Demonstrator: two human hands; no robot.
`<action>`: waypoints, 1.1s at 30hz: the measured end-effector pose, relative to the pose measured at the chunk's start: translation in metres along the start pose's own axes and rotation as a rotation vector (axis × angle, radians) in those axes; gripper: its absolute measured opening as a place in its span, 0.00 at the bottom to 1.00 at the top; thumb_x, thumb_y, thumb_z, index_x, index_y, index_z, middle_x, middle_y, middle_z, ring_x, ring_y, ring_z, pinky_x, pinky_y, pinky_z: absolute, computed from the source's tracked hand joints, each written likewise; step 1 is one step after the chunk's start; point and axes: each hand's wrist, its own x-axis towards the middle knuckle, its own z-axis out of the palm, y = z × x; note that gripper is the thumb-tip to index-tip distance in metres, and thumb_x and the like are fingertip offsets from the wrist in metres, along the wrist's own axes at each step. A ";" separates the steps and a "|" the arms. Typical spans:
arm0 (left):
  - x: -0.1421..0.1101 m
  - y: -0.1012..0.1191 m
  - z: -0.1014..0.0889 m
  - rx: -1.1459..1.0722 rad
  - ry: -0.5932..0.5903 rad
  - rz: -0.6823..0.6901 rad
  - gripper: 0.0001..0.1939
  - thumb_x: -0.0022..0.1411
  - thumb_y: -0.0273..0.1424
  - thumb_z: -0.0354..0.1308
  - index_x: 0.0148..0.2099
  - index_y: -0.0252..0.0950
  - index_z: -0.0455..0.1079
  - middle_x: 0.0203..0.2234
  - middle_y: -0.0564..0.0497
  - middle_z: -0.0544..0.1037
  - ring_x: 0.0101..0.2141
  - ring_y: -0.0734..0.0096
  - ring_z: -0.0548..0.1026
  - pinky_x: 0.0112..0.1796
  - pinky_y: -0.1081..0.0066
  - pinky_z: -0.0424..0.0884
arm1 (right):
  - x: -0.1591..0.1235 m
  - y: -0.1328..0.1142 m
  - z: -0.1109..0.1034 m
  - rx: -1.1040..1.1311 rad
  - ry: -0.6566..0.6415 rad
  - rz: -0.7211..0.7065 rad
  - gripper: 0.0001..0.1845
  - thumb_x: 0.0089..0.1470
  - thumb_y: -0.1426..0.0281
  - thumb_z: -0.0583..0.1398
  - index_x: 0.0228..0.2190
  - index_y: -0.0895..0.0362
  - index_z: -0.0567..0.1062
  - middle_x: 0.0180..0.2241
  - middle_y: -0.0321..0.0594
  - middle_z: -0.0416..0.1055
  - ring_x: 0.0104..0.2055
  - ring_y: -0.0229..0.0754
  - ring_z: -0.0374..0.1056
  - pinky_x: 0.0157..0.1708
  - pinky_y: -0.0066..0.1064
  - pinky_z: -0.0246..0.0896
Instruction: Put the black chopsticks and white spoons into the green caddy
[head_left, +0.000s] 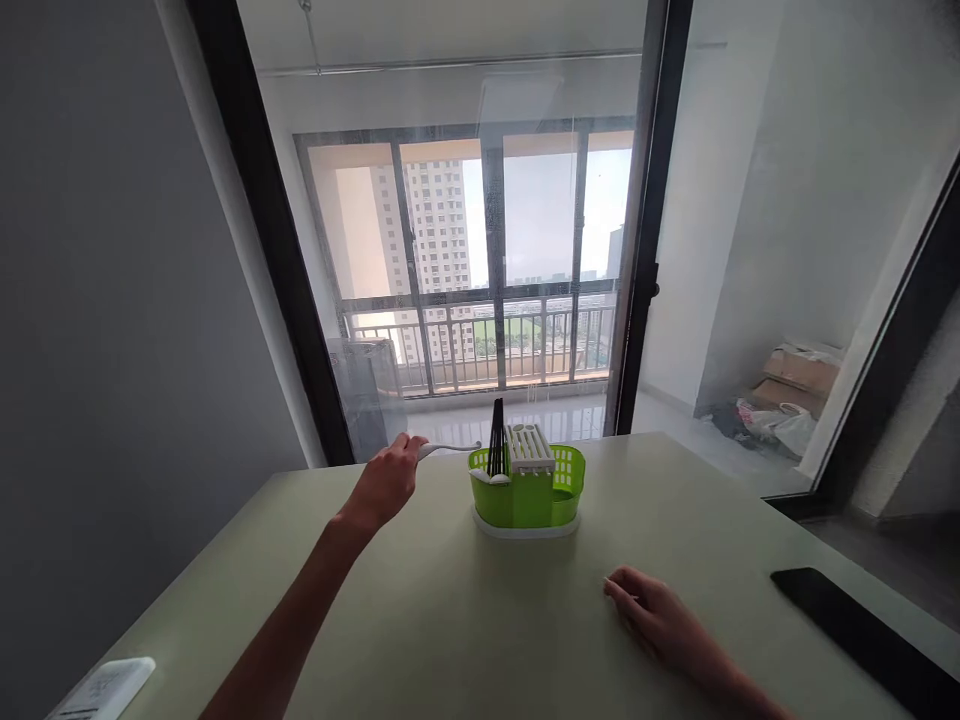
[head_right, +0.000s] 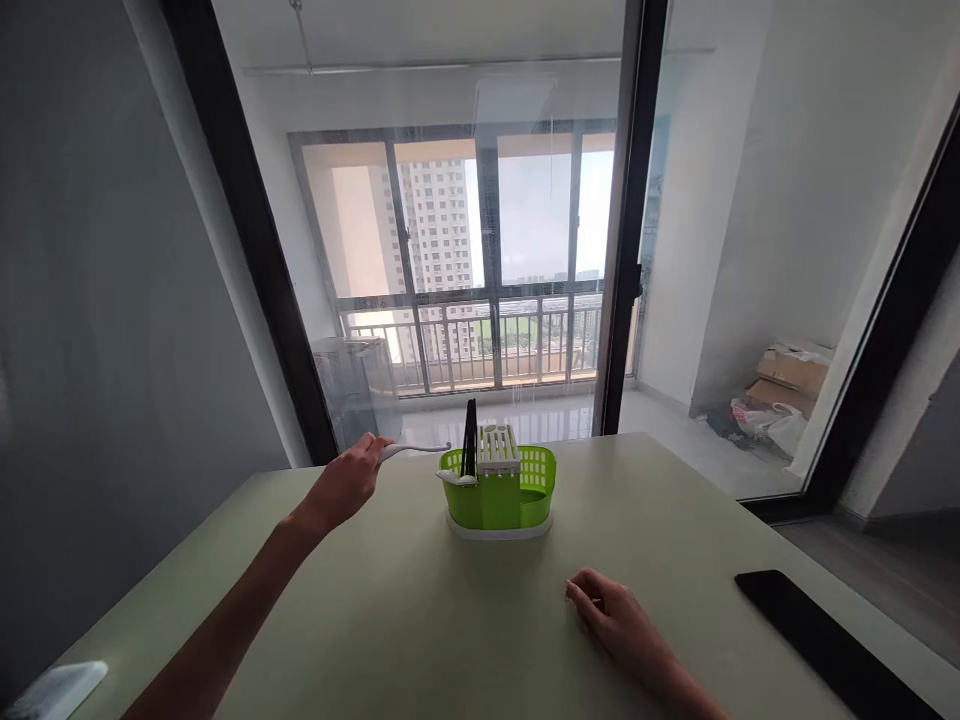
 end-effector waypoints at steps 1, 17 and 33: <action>0.008 0.003 0.001 0.019 -0.043 0.029 0.21 0.70 0.20 0.40 0.58 0.36 0.66 0.45 0.43 0.74 0.40 0.63 0.77 0.42 0.67 0.72 | 0.000 0.001 0.002 -0.040 0.056 -0.028 0.28 0.61 0.42 0.50 0.28 0.54 0.68 0.23 0.32 0.64 0.26 0.38 0.61 0.26 0.28 0.57; 0.068 0.039 0.033 0.049 -0.353 0.111 0.18 0.62 0.21 0.50 0.53 0.35 0.71 0.47 0.37 0.76 0.49 0.54 0.74 0.50 0.60 0.70 | -0.005 -0.008 0.004 -0.150 0.183 -0.083 0.29 0.64 0.44 0.47 0.29 0.53 0.70 0.25 0.33 0.66 0.28 0.41 0.63 0.30 0.29 0.59; 0.058 0.046 0.049 0.057 -0.277 0.112 0.21 0.63 0.17 0.46 0.55 0.34 0.68 0.47 0.37 0.74 0.50 0.55 0.73 0.52 0.60 0.67 | -0.006 -0.012 0.004 -0.133 0.195 -0.095 0.25 0.65 0.48 0.49 0.28 0.53 0.69 0.24 0.33 0.64 0.28 0.40 0.60 0.29 0.29 0.56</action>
